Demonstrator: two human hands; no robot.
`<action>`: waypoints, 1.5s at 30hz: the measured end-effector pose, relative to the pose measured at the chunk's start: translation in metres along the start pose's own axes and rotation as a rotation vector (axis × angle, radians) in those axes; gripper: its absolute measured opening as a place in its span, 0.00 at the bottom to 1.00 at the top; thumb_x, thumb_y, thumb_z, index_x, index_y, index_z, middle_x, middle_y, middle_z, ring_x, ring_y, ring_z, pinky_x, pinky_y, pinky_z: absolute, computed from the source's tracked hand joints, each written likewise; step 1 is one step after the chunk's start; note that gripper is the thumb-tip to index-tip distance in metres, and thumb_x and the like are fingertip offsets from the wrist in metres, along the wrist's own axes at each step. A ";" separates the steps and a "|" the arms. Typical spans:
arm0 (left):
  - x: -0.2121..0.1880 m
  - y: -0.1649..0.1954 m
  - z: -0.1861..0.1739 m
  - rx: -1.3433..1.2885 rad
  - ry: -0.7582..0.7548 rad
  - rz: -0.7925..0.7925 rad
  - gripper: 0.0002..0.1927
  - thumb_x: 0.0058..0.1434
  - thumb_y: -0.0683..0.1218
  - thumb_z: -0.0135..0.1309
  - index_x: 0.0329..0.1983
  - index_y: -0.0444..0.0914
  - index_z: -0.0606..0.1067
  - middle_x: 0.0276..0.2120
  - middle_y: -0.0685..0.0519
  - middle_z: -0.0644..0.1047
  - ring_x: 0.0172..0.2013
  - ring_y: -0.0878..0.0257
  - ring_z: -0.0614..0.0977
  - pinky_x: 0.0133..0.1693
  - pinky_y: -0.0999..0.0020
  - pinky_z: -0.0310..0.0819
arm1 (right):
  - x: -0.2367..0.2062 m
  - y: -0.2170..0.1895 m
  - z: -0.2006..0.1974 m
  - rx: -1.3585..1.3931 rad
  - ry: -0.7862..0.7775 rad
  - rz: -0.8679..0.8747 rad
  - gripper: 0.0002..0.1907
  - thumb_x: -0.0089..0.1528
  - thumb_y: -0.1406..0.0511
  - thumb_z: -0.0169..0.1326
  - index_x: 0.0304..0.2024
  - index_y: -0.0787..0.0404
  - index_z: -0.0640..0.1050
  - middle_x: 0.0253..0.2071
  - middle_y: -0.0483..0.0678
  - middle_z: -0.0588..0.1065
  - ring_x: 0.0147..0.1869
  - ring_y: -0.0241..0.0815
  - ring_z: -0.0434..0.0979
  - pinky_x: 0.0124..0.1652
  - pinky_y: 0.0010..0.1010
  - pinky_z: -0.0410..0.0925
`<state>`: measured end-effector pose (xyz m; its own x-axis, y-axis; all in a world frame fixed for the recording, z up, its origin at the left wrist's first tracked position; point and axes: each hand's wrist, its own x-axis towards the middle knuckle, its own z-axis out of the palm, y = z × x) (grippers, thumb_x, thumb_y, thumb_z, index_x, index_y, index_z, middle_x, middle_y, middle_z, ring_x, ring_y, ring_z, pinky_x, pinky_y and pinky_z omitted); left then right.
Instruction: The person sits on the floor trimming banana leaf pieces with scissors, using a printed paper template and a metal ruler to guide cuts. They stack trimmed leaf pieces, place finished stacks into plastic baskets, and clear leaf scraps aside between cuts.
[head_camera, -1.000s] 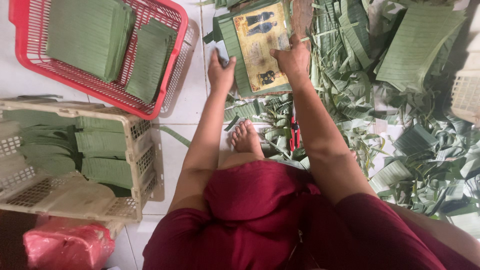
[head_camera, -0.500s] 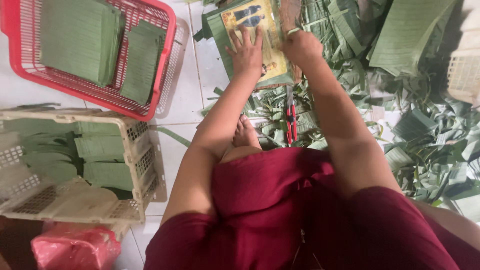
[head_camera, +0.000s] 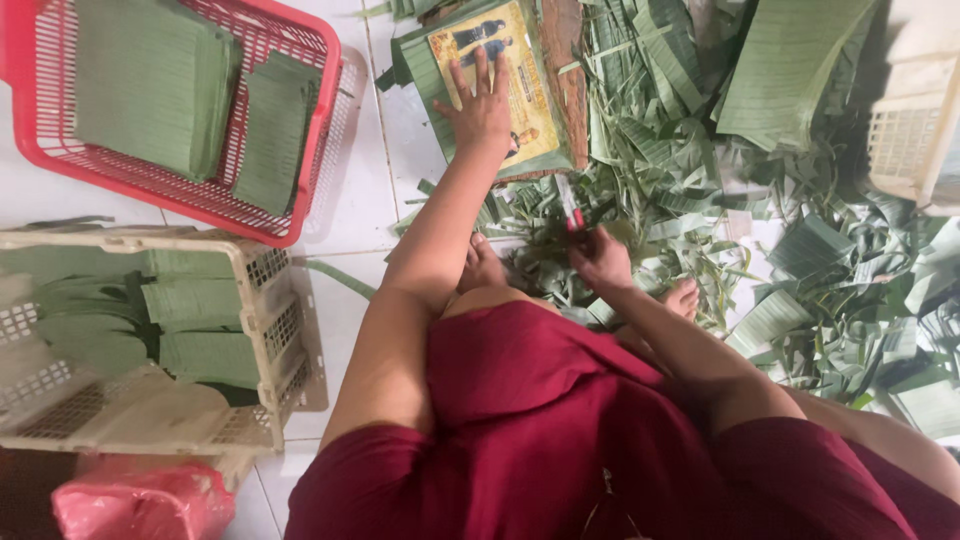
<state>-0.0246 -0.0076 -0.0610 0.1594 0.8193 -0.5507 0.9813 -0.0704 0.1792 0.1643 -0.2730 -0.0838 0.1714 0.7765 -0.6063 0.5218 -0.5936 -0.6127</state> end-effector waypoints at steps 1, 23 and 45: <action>0.000 0.000 -0.001 -0.009 -0.017 -0.012 0.68 0.45 0.49 0.75 0.80 0.53 0.40 0.79 0.56 0.35 0.76 0.39 0.36 0.65 0.17 0.45 | 0.002 0.006 -0.001 0.000 0.065 -0.028 0.17 0.58 0.58 0.57 0.45 0.59 0.73 0.35 0.53 0.79 0.34 0.55 0.82 0.39 0.44 0.74; -0.004 -0.008 0.014 0.055 0.338 0.109 0.65 0.48 0.50 0.72 0.79 0.46 0.40 0.76 0.40 0.32 0.73 0.34 0.33 0.66 0.25 0.36 | 0.146 -0.156 -0.043 -0.086 0.189 -0.329 0.18 0.74 0.53 0.43 0.57 0.58 0.61 0.35 0.72 0.76 0.39 0.78 0.75 0.40 0.65 0.66; -0.014 0.001 -0.008 0.041 -0.082 -0.016 0.70 0.49 0.55 0.72 0.81 0.49 0.33 0.78 0.45 0.28 0.75 0.38 0.28 0.57 0.06 0.44 | 0.204 -0.197 -0.026 -0.316 0.115 -0.360 0.23 0.75 0.55 0.47 0.61 0.66 0.61 0.46 0.77 0.74 0.49 0.78 0.76 0.50 0.57 0.70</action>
<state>-0.0263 -0.0144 -0.0469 0.1506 0.7715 -0.6181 0.9871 -0.0826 0.1373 0.1185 0.0081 -0.0739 0.0157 0.9494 -0.3137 0.7898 -0.2041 -0.5783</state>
